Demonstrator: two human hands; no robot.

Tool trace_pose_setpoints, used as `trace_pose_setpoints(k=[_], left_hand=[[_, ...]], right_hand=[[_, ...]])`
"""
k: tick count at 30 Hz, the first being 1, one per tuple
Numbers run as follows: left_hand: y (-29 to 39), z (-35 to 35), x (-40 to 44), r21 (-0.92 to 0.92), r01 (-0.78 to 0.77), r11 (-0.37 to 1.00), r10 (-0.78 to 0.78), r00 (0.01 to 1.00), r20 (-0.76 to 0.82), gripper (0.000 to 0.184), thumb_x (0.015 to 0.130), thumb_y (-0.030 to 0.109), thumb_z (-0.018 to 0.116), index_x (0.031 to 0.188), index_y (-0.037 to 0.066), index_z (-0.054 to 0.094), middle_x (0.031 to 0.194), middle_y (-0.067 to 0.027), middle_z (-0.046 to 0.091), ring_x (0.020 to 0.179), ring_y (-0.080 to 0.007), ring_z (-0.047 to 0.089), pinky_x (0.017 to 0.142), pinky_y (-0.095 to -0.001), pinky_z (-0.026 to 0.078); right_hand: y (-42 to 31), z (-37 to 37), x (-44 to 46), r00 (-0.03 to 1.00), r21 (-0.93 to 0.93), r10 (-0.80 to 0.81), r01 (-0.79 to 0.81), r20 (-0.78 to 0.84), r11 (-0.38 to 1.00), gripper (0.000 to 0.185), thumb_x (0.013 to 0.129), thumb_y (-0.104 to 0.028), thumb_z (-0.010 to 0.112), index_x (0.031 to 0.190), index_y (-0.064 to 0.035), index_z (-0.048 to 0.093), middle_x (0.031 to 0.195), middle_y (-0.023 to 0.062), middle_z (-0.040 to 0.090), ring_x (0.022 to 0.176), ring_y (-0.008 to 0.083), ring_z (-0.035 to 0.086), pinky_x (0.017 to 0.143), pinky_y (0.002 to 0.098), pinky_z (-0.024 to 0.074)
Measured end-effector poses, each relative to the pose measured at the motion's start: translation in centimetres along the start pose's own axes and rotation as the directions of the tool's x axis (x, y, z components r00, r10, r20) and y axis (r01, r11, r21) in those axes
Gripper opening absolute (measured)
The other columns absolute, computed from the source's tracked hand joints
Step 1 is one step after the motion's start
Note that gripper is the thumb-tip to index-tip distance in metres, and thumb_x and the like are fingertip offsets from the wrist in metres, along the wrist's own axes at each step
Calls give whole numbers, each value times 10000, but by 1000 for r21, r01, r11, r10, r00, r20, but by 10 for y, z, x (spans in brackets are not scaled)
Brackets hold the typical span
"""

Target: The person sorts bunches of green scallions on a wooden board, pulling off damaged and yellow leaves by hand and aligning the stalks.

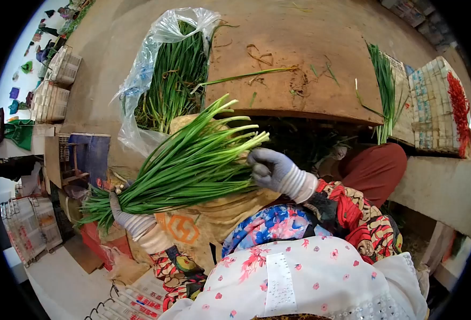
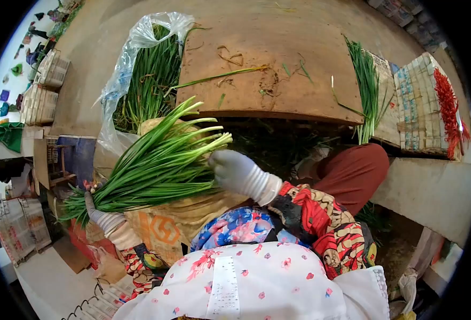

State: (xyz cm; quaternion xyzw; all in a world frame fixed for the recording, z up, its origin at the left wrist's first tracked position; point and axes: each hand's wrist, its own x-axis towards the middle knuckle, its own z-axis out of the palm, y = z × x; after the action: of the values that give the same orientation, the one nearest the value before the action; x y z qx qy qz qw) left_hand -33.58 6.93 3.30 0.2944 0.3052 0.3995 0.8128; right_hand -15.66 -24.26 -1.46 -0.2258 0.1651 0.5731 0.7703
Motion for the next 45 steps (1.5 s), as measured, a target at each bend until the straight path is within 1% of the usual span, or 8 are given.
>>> trace_pose_setpoints(k=[8, 13, 15, 19, 34, 36, 38, 45], left_hand=[[-2, 2, 5, 80, 0, 997, 23, 958, -285, 173, 851, 210, 553, 911, 63, 621, 921, -124, 635, 854, -291, 602, 792, -459, 505], [-8, -13, 19, 114, 84, 990, -49, 957, -284, 204, 857, 255, 544, 857, 61, 606, 836, -119, 636, 767, -277, 598, 744, -448, 507], [-9, -13, 25, 135, 117, 984, -71, 950, -304, 203, 856, 258, 545, 826, 67, 607, 819, -111, 635, 760, -276, 594, 749, -447, 500], [-11, -13, 23, 126, 117, 985, -76, 953, -294, 195, 858, 255, 552, 805, 74, 601, 811, -108, 631, 754, -277, 588, 751, -444, 493], [-4, -48, 52, 179, 184, 966, -131, 953, -273, 215, 872, 268, 522, 787, 84, 593, 852, -125, 635, 794, -294, 592, 771, -441, 484], [-6, -48, 55, 154, 170, 973, -138, 970, -198, 216, 874, 256, 520, 761, 87, 591, 833, -121, 635, 790, -292, 592, 765, -439, 484], [-13, -36, 52, 170, 161, 972, -108, 952, -286, 222, 876, 237, 521, 722, 91, 587, 783, -112, 632, 764, -287, 591, 753, -443, 483], [-8, -23, 41, 215, 149, 965, -91, 961, -259, 194, 864, 242, 534, 766, 91, 607, 776, -95, 632, 748, -264, 587, 799, -439, 474]], right_hand=[[-89, -65, -84, 964, -767, -260, 121, -61, 630, 155, 762, -124, 523, 680, 4, 559, 533, 34, 469, 431, 115, 463, 405, 241, 354], [-131, -125, -69, 806, -365, -308, -523, -505, -771, 429, 802, -352, 588, 1113, -57, 586, 973, 185, 638, 847, 309, 616, 785, 348, 487], [-107, -111, -49, 896, -663, -377, -431, -235, -612, 468, 833, -347, 563, 1199, -57, 531, 1059, 157, 623, 905, 248, 615, 802, 323, 476], [-56, -72, 20, 994, -596, -91, 111, 64, 795, 376, 870, -226, 549, 1205, -56, 539, 1096, 46, 607, 891, 113, 573, 776, 285, 474], [-93, -132, -26, 866, -865, -288, -266, -408, 426, 372, 877, -367, 567, 913, -7, 657, 706, 56, 641, 515, 142, 572, 569, 281, 488], [-71, -124, 3, 887, -913, -455, 244, 74, 326, 363, 906, -340, 535, 1065, -28, 630, 890, 36, 661, 717, 121, 613, 625, 269, 500], [-56, -81, 16, 990, -580, -141, 105, -17, 808, 348, 907, -277, 539, 1185, -70, 557, 964, 21, 641, 813, 98, 590, 701, 244, 492], [-33, -75, 51, 892, -141, -447, 452, 72, 881, 222, 834, -162, 613, 1006, -22, 614, 827, 27, 625, 731, 148, 590, 659, 287, 477]])
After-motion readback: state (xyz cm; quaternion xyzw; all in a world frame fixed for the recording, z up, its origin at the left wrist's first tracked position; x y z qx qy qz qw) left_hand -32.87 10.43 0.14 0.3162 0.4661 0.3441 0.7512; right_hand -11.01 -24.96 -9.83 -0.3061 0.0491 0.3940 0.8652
